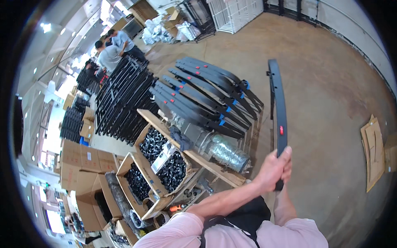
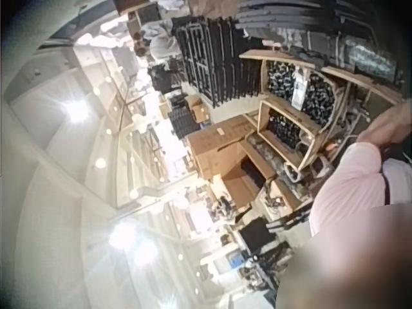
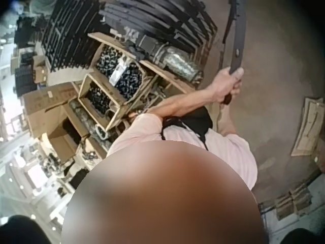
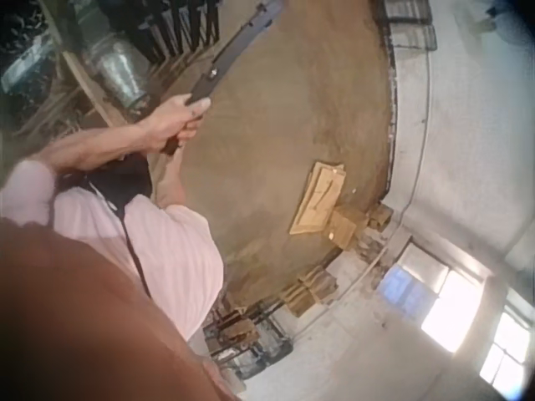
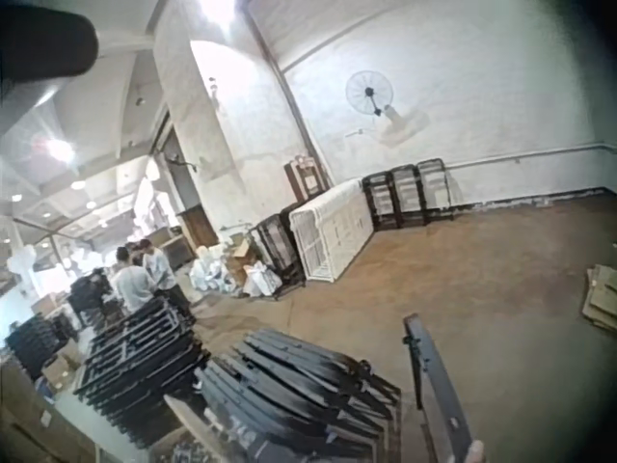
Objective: Assembling plastic housing and wiring onto a metal frame using a power screwdriver.
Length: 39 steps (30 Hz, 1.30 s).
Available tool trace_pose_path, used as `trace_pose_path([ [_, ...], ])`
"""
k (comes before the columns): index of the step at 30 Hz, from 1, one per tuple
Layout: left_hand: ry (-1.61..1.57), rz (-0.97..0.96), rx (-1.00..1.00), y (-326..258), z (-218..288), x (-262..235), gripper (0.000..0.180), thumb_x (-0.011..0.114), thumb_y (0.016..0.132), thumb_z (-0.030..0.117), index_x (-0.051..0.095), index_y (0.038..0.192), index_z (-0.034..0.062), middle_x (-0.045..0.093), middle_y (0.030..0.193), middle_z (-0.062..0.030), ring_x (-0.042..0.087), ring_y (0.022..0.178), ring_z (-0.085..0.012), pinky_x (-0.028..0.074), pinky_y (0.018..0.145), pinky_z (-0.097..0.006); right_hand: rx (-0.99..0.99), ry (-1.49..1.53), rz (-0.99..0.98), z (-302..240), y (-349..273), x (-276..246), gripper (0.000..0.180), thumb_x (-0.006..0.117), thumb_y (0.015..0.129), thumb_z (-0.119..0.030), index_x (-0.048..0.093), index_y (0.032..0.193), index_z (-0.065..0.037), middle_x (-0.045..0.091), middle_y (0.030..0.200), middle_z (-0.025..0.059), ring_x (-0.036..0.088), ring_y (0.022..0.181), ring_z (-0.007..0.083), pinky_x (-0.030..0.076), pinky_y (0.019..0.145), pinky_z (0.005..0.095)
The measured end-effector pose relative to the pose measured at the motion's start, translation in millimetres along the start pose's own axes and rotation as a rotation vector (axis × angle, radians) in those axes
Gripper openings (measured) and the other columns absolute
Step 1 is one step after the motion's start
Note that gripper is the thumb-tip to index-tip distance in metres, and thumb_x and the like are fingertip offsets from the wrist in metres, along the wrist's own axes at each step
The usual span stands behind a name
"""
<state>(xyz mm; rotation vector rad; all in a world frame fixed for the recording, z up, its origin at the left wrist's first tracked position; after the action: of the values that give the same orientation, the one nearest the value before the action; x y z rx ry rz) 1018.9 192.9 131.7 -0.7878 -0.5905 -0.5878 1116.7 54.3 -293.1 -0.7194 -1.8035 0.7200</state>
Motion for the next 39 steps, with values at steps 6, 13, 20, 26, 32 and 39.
trace_pose_path([
  [6, 0.053, -0.143, -0.001, -114, 38, -76, 0.032, 0.061, 0.11, 0.035, 0.044, 0.092, 0.0141, 0.042, 0.064, 0.005, 0.042, 0.047, -0.0063, 0.037, 0.043, -0.026, -0.061, -0.015, 0.141, 17, 40, 7, 0.051, 0.052, 0.103, -0.062, 0.061, 0.113, -0.012, 0.071, 0.089, 0.0063, 0.066, 0.074, 0.0225, 0.055, 0.063, 0.0378],
  [13, 0.106, 0.069, 0.328, -331, 91, -279, 0.025, 0.074, 0.101, 0.023, 0.056, 0.094, 0.0072, 0.047, 0.057, 0.004, 0.044, 0.042, -0.0078, 0.035, 0.04, -0.026, -0.324, -0.072, 0.154, 55, -53, 159, 0.035, 0.065, 0.1, -0.049, 0.058, 0.096, -0.014, 0.065, 0.08, 0.005, 0.064, 0.07, 0.0228, 0.058, 0.068, 0.0387],
  [20, 0.242, 1.203, 0.815, -556, 80, -502, 0.012, 0.067, 0.104, 0.017, 0.07, 0.111, 0.0069, 0.056, 0.073, 0.0065, 0.049, 0.059, -0.0039, 0.04, 0.053, -0.024, -0.67, -0.304, -0.345, 44, -219, 324, 0.038, 0.059, 0.105, -0.042, 0.067, 0.11, -0.006, 0.071, 0.097, 0.0057, 0.068, 0.088, 0.0191, 0.057, 0.078, 0.0325],
  [26, 0.065, 1.49, 0.879, -722, -25, -704, 0.016, 0.069, 0.104, 0.023, 0.071, 0.095, 0.0097, 0.051, 0.065, 0.0096, 0.042, 0.052, -0.0022, 0.031, 0.046, -0.023, -0.669, -0.555, -0.506, 100, -248, 398, 0.022, 0.059, 0.107, -0.027, 0.065, 0.112, -0.006, 0.066, 0.098, 0.0032, 0.065, 0.09, 0.0178, 0.053, 0.084, 0.0329],
  [32, 0.096, 1.647, 0.614, -816, -83, -780, 0.021, 0.069, 0.103, 0.023, 0.067, 0.09, 0.0058, 0.055, 0.066, 0.0042, 0.047, 0.051, -0.0057, 0.036, 0.045, -0.027, -0.467, -0.73, -0.382, 246, -222, 413, 0.017, 0.064, 0.104, -0.024, 0.063, 0.107, -0.007, 0.065, 0.095, 0.0048, 0.066, 0.088, 0.0206, 0.053, 0.086, 0.0383],
  [39, 0.751, 1.89, 0.218, -831, -89, -803, 0.032, 0.072, 0.095, 0.032, 0.075, 0.104, 0.0017, 0.074, 0.079, -0.0152, 0.071, 0.07, -0.0343, 0.055, 0.069, -0.046, -0.279, -0.88, -0.172, 293, -154, 364, 0.021, 0.067, 0.097, -0.025, 0.064, 0.107, -0.007, 0.072, 0.102, 0.0102, 0.073, 0.094, 0.0269, 0.055, 0.086, 0.0445],
])
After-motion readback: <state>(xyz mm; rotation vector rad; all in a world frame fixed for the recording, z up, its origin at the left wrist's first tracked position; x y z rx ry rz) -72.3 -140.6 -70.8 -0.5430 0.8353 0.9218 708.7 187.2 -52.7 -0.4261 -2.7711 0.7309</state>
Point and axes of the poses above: each hand's wrist, its own y-axis towards the middle knuckle, its own x-axis out of the palm, z = x × y, the point moved 5 cm from there along y, towards the middle knuckle
